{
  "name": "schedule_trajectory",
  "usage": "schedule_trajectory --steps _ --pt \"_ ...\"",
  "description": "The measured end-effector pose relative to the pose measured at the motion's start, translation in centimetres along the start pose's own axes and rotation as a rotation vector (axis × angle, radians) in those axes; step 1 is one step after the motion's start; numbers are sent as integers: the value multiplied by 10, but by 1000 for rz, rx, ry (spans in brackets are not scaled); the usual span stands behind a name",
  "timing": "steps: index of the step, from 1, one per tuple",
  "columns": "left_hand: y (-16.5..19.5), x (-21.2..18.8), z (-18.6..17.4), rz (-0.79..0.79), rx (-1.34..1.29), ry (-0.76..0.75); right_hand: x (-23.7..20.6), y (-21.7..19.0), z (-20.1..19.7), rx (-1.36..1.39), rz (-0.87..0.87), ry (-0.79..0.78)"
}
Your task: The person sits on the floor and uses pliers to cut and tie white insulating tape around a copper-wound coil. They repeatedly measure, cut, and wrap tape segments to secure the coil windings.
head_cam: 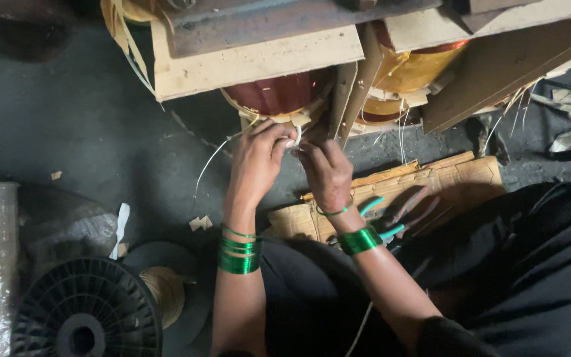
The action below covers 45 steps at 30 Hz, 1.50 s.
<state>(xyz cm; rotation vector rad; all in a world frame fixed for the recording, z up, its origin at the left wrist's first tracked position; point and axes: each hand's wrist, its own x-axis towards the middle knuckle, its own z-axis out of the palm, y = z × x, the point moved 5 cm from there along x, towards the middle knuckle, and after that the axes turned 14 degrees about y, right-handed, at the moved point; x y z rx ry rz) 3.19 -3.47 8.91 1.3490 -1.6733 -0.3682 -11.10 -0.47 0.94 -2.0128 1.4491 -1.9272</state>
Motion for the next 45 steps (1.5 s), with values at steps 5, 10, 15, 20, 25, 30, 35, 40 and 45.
schedule_trajectory --steps 5,10,15,20,25,30,35,40,45 --pt "-1 0 0 -17 19 2 -24 37 29 687 1003 -177" --pt "-1 0 1 3 20 2 -19 37 17 448 980 -219" --pt "1 -1 0 17 14 12 7 -10 -7 46 -14 7" --pt "2 1 -1 -25 11 0 -15 36 33 771 908 -163" --pt "3 1 -1 -3 39 6 -26 48 23 361 979 -249" --pt "3 -1 -2 -5 52 16 3 6 -6 35 60 -25" --pt "4 0 -4 25 2 28 -18 44 31 720 852 -178" --pt "1 1 -1 1 23 5 -34 56 24 424 1034 -263" --pt "0 -1 -2 -3 54 7 5 7 -9 -13 59 7"
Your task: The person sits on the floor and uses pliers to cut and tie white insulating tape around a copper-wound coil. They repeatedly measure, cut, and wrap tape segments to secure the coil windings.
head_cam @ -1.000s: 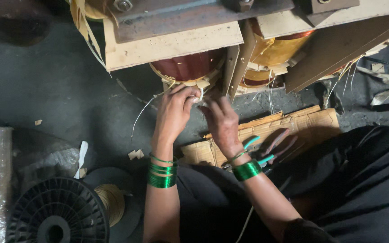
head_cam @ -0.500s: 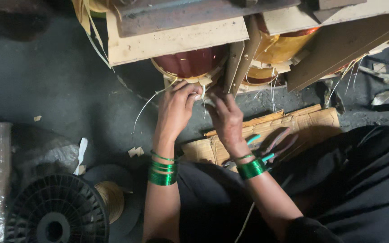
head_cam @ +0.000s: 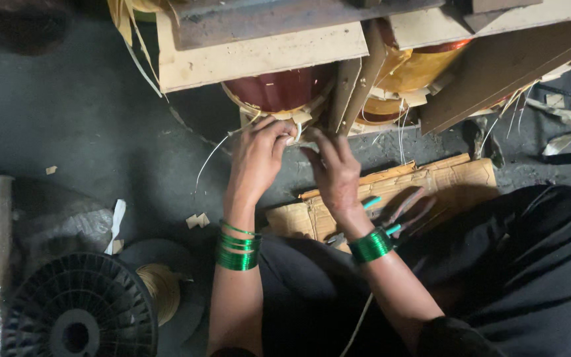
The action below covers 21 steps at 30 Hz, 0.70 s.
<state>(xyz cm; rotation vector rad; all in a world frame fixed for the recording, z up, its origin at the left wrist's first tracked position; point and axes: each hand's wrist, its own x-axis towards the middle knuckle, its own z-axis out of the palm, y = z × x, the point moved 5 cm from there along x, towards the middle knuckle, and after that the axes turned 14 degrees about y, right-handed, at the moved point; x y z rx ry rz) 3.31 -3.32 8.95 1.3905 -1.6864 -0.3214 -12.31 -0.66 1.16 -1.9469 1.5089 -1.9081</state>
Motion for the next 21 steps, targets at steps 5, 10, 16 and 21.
schedule_trajectory --steps 5,10,16,21 --pt "5 2 -3 23 2 45 -11 27 27 366 558 -185" --pt "1 1 0 -14 17 -9 -41 55 38 648 1119 -274" --pt "-3 2 0 0 -52 11 1 4 -2 17 -45 -18" --pt "-5 0 2 0 -19 14 14 -8 14 -14 3 -137"
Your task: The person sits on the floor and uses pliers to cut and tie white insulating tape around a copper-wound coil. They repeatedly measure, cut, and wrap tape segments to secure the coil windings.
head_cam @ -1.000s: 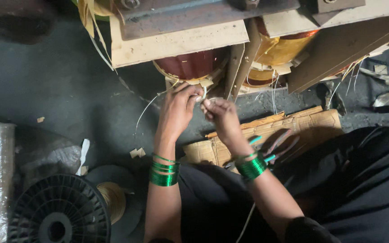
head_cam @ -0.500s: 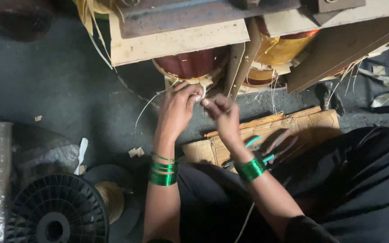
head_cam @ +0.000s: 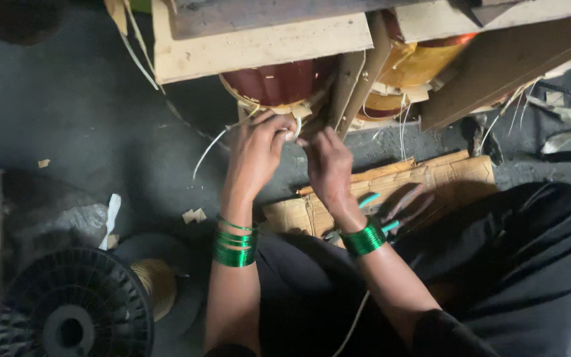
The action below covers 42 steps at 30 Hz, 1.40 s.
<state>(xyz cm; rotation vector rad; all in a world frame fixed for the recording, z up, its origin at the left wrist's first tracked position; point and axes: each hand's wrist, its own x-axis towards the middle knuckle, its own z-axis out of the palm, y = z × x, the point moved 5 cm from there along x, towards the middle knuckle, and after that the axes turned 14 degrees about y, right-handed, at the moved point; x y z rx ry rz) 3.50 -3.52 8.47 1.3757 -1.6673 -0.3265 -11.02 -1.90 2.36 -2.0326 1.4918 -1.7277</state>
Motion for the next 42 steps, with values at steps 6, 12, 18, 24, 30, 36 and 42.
schedule_trajectory --steps 6,12,18,24,30,36,42 --pt "-5 -13 3 80 91 6 -43 59 24 965 1190 -376" --pt "2 -21 -4 153 103 46 -74 76 -27 -20 -80 -856" --pt "0 -19 7 191 263 39 -143 78 -80 -450 -472 -845" --pt "-2 -16 9 244 292 105 -133 71 -80 -195 -176 -919" --pt "-1 -18 8 252 271 98 -125 51 -49 295 990 -686" --pt "0 -16 10 261 234 115 -116 19 6 463 943 -438" --pt "-5 -16 14 263 259 123 -107 3 36 938 1309 -211"
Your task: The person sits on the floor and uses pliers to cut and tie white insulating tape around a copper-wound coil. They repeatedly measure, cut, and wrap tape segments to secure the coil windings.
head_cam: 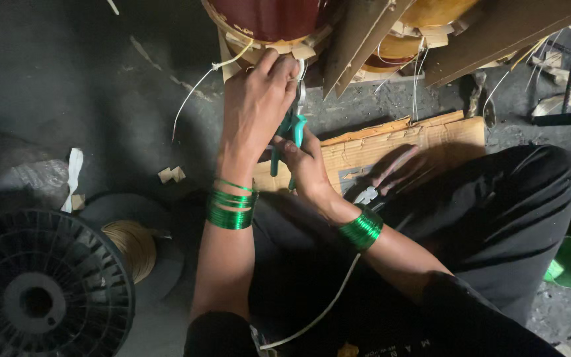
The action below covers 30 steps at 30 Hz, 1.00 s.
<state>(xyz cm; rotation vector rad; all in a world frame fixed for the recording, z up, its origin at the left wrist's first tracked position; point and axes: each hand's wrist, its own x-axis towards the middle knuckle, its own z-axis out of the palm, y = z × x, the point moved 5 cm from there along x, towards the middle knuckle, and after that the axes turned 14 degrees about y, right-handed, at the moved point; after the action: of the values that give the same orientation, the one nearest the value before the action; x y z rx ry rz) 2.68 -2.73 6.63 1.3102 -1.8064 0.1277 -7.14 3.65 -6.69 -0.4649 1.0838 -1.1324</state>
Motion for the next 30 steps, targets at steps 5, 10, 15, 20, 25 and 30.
schedule_trajectory --steps 5,10,15,20,25,30 --pt "-2 -1 3 11 22 21 5 -6 2 -26 -27 24" --pt "-2 -2 3 32 56 38 2 -10 2 -73 -50 34" --pt "-2 -1 5 3 36 14 -1 -16 11 5 -32 -8" --pt "0 -1 4 7 57 33 0 -12 9 30 10 17" --pt "1 -1 3 21 52 35 5 -6 7 40 -14 16" --pt "0 -1 2 -11 43 0 5 -7 9 53 -11 48"
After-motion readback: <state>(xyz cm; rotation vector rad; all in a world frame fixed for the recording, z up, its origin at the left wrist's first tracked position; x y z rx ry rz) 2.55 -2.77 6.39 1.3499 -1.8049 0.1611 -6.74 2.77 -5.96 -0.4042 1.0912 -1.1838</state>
